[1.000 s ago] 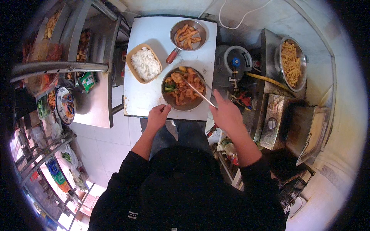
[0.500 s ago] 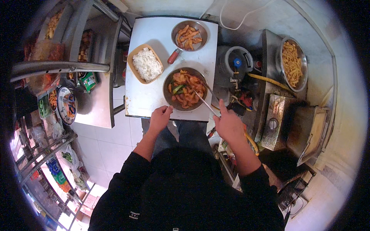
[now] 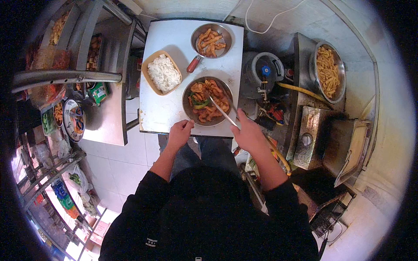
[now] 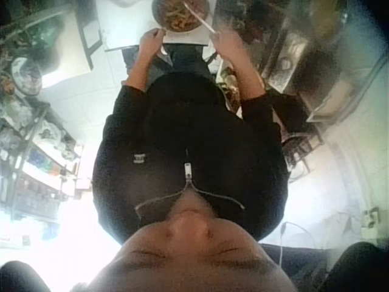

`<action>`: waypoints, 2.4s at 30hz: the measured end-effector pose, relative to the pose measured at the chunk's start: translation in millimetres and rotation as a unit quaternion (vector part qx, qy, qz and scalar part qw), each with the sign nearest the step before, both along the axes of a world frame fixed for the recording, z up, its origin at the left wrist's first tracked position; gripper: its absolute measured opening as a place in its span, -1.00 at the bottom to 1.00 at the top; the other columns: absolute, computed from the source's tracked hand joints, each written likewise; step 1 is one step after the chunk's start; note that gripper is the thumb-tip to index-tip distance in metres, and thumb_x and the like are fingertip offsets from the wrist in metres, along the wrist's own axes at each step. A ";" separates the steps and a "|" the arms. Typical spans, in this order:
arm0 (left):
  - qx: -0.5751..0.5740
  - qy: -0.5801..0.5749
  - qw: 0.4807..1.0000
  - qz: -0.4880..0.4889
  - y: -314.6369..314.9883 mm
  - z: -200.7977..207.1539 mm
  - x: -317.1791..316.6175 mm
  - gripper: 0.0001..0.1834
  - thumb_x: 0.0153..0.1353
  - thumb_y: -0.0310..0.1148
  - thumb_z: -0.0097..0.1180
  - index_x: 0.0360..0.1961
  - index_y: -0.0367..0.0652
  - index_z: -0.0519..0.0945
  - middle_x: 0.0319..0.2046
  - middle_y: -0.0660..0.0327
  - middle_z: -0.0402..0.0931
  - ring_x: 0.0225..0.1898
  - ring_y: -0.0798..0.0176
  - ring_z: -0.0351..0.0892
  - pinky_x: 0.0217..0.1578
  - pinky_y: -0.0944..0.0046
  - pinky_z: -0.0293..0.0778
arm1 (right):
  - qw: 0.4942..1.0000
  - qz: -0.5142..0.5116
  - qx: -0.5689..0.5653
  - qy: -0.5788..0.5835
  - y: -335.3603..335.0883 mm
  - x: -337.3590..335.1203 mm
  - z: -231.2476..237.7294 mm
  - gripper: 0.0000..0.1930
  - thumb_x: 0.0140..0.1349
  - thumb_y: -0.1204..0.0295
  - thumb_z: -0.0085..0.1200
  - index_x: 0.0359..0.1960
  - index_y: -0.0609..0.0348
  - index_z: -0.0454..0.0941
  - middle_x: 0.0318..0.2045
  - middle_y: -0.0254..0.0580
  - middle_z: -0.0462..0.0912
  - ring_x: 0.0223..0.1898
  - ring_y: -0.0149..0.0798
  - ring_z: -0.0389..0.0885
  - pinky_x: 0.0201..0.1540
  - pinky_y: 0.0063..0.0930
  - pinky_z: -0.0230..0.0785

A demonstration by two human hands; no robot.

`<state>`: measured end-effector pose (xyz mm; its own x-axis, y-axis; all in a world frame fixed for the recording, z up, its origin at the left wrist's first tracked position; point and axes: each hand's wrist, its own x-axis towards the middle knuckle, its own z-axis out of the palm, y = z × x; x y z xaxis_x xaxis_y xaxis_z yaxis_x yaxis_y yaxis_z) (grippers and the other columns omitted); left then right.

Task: The person assembles a meal by transferring cooked items from pans into a container using tongs, then adds sliced meat and other ingredients from nearby trays. They use a microwave to heat the container and continue adding components before serving.

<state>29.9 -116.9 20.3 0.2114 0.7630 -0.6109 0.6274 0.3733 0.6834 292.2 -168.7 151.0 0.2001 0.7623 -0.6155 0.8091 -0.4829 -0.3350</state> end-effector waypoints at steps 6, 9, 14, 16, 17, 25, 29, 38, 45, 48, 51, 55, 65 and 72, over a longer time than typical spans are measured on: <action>-0.169 -0.009 0.986 -0.010 13.6 -5.3 2.1 -0.44 0.35 0.08 -0.06 -0.39 -0.23 0.70 -0.52 0.01 0.65 -0.33 -0.15 0.69 -0.21 -0.06 0.55 | 0.993 -0.032 -0.001 0.112 -19.4 31.0 32.3 -0.36 0.35 0.17 0.15 0.42 0.08 0.30 -0.17 0.17 0.71 -0.10 0.20 0.69 0.00 -0.08 0.50; -0.030 0.050 0.996 -0.071 15.2 -8.8 4.7 -0.42 0.34 0.08 -0.07 -0.41 -0.25 0.70 -0.51 -0.04 0.65 -0.32 -0.20 0.68 -0.19 -0.08 0.55 | 0.991 -0.044 0.018 0.126 -22.1 42.7 31.0 -0.34 0.30 0.19 0.21 0.40 0.13 0.33 -0.21 0.15 0.70 -0.16 0.10 0.71 -0.03 -0.21 0.50; 0.015 0.029 0.998 -0.052 -5.1 10.6 -18.2 -0.40 0.37 0.06 -0.09 -0.44 -0.29 0.69 -0.52 -0.10 0.63 -0.34 -0.22 0.67 -0.22 -0.10 0.53 | 0.987 0.075 0.106 0.090 -19.0 6.3 9.8 -0.24 0.27 0.20 0.27 0.45 0.18 0.25 -0.18 0.15 0.62 -0.26 -0.01 0.67 -0.09 -0.21 0.52; -0.010 0.010 1.000 -0.007 -18.8 27.9 -39.8 -0.41 0.37 0.03 -0.07 -0.48 -0.30 0.67 -0.56 -0.08 0.60 -0.41 -0.15 0.66 -0.28 -0.06 0.51 | 0.977 0.082 0.084 0.176 -17.6 -14.4 11.3 -0.22 0.27 0.20 0.28 0.46 0.18 0.22 -0.16 0.11 0.60 -0.27 -0.04 0.65 -0.13 -0.21 0.53; -0.022 0.015 0.999 0.021 -28.0 37.9 -51.8 -0.42 0.38 0.01 -0.05 -0.51 -0.31 0.66 -0.60 -0.05 0.59 -0.46 -0.10 0.65 -0.33 -0.04 0.51 | 0.962 0.092 0.090 0.240 -13.2 -23.4 12.6 -0.21 0.26 0.20 0.29 0.46 0.18 0.21 -0.15 0.10 0.58 -0.28 -0.05 0.65 -0.15 -0.20 0.53; -0.067 0.016 0.970 0.235 -95.5 99.2 -140.6 -0.45 0.37 -0.13 0.06 -0.70 -0.29 0.54 -0.77 0.19 0.46 -0.69 0.30 0.44 -0.58 0.21 0.37 | 0.942 0.008 0.317 0.107 177.1 -97.3 -115.0 -0.77 0.22 0.33 0.25 -0.25 0.24 0.59 -0.37 0.07 0.70 -0.26 0.10 0.71 -0.16 -0.12 0.54; -0.112 0.007 0.934 0.339 -121.9 119.1 -166.2 -0.44 0.41 -0.14 0.03 -0.75 -0.20 0.48 -0.79 0.28 0.39 -0.71 0.38 0.37 -0.63 0.30 0.27 | 0.950 -0.086 0.279 0.109 186.9 -125.9 -174.6 -0.81 0.22 0.39 0.22 -0.39 0.29 0.59 -0.46 -0.04 0.70 -0.36 -0.17 0.75 -0.28 -0.32 0.55; -0.024 -0.051 0.925 0.376 -113.8 108.4 -191.6 -0.47 0.43 -0.15 0.10 -0.67 -0.24 0.50 -0.72 0.32 0.43 -0.65 0.47 0.35 -0.61 0.34 0.26 | 0.958 0.001 0.059 0.281 70.2 -139.9 -21.8 -0.44 0.26 0.09 0.32 0.09 0.24 0.44 -0.18 -0.06 0.68 -0.24 -0.22 0.70 -0.19 -0.24 0.56; 0.162 0.024 0.944 0.287 -45.0 92.6 -159.4 -0.55 0.38 -0.17 0.18 -0.52 -0.36 0.55 -0.74 0.13 0.40 -0.68 0.32 0.35 -0.58 0.18 0.31 | 0.968 0.214 0.103 0.077 40.6 -173.8 27.0 -0.18 0.21 0.40 0.27 0.51 -0.07 0.14 -0.21 0.03 0.57 -0.20 0.15 0.64 -0.11 -0.04 0.52; 0.219 0.108 0.940 0.236 -21.2 102.9 -141.5 -0.62 0.36 -0.16 0.22 -0.38 -0.34 0.61 -0.73 0.07 0.41 -0.68 0.30 0.38 -0.59 0.16 0.32 | 0.937 0.240 0.207 0.145 65.9 -125.2 27.4 -0.27 0.24 0.36 0.22 0.47 -0.16 0.25 -0.25 -0.01 0.59 -0.31 0.14 0.64 -0.23 -0.02 0.53; 0.228 0.140 0.938 0.220 1.7 107.6 -121.2 -0.64 0.30 -0.14 0.23 -0.42 -0.28 0.62 -0.64 -0.05 0.54 -0.57 -0.15 0.58 -0.48 0.03 0.47 | 0.929 0.264 0.228 0.120 94.9 -111.1 13.1 -0.31 0.28 0.26 0.21 0.46 -0.21 0.28 -0.30 -0.04 0.58 -0.35 0.10 0.64 -0.28 -0.04 0.51; 0.267 0.187 0.925 0.197 28.0 105.4 -104.5 -0.70 0.26 -0.15 0.26 -0.36 -0.19 0.64 -0.57 -0.02 0.60 -0.49 -0.14 0.63 -0.44 0.01 0.51 | 0.924 0.289 0.238 0.070 120.5 -93.4 2.9 -0.36 0.33 0.21 0.19 0.45 -0.19 0.31 -0.34 -0.06 0.57 -0.38 0.05 0.60 -0.28 -0.12 0.48; 0.383 0.307 0.868 0.073 54.9 97.1 -77.4 -0.76 0.21 -0.17 0.30 -0.45 -0.05 0.55 -0.60 0.20 0.58 -0.56 0.00 0.61 -0.54 0.06 0.48 | 0.926 0.281 0.246 0.047 131.9 -62.0 -18.9 -0.37 0.35 0.15 0.13 0.46 -0.31 0.29 -0.39 -0.10 0.58 -0.51 0.05 0.62 -0.40 -0.05 0.51; 0.432 0.387 0.815 0.002 64.1 98.9 -66.2 -0.77 0.18 -0.18 0.31 -0.46 0.00 0.53 -0.58 0.28 0.54 -0.56 0.11 0.61 -0.56 0.12 0.49 | 0.934 0.280 0.223 -0.012 130.8 -52.7 -2.9 -0.37 0.35 0.14 0.13 0.46 -0.32 0.28 -0.37 -0.08 0.60 -0.49 0.07 0.66 -0.39 -0.04 0.53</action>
